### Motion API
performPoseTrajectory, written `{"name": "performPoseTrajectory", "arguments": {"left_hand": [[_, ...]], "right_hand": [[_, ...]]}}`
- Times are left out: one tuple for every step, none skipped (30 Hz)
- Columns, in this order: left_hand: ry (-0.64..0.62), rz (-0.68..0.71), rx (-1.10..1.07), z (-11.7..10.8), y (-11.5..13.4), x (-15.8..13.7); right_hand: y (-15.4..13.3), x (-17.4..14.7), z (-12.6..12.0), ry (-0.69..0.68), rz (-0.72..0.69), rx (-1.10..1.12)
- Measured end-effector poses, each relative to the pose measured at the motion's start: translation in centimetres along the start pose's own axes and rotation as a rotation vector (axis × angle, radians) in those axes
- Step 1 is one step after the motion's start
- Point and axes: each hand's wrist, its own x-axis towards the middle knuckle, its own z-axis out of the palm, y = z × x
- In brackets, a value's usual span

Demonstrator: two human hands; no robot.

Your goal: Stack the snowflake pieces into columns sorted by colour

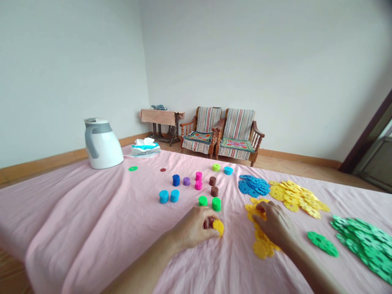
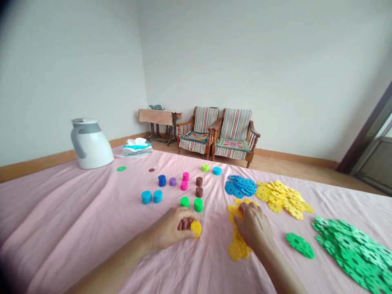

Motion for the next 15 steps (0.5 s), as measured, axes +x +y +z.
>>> {"name": "performPoseTrajectory", "arguments": {"left_hand": [[0.000,0.001,-0.001,0.0,0.0,0.0],[-0.001,0.000,-0.001,0.0,0.0,0.0],[-0.001,-0.001,-0.002,0.0,0.0,0.0],[-0.001,-0.002,-0.003,0.0,0.0,0.0],[-0.001,-0.004,-0.003,-0.1,0.1,0.0],[-0.002,-0.006,-0.001,-0.1,0.1,-0.1],[-0.004,-0.007,0.003,-0.2,0.2,-0.1],[-0.004,-0.009,0.008,-0.2,0.3,-0.1],[-0.004,-0.008,0.013,-0.3,0.4,-0.1],[-0.004,-0.006,0.018,-0.3,0.4,-0.1],[-0.004,-0.004,0.020,-0.3,0.5,-0.1],[-0.002,-0.002,0.017,-0.4,0.5,-0.1],[-0.003,-0.001,0.010,-0.4,0.6,-0.1],[-0.006,0.002,-0.002,-0.4,0.6,-0.1],[-0.010,0.005,-0.016,-0.4,0.6,-0.1]], "right_hand": [[0.0,0.0,0.0,-0.004,-0.005,-0.008],[-0.1,0.0,0.0,-0.006,-0.012,-0.015],[-0.2,0.0,-0.1,-0.005,-0.018,-0.018],[-0.3,-0.1,-0.1,0.004,-0.022,-0.014],[-0.5,-0.1,-0.2,0.019,-0.025,-0.004],[-0.8,-0.1,-0.3,0.040,-0.030,0.017],[-1.2,-0.2,-0.5,0.065,-0.036,0.050],[-1.7,-0.3,-0.6,0.086,-0.045,0.095],[-2.4,-0.4,-0.8,0.099,-0.059,0.152],[-3.2,-0.6,-1.0,0.103,-0.076,0.218],[-4.1,-0.9,-1.2,0.085,-0.096,0.286],[-5.1,-1.2,-1.4,0.066,-0.119,0.356],[-6.0,-1.5,-1.7,0.029,-0.145,0.411],[-7.0,-1.9,-1.9,-0.003,-0.164,0.461],[-7.8,-2.2,-2.0,-0.036,-0.180,0.500]]}}
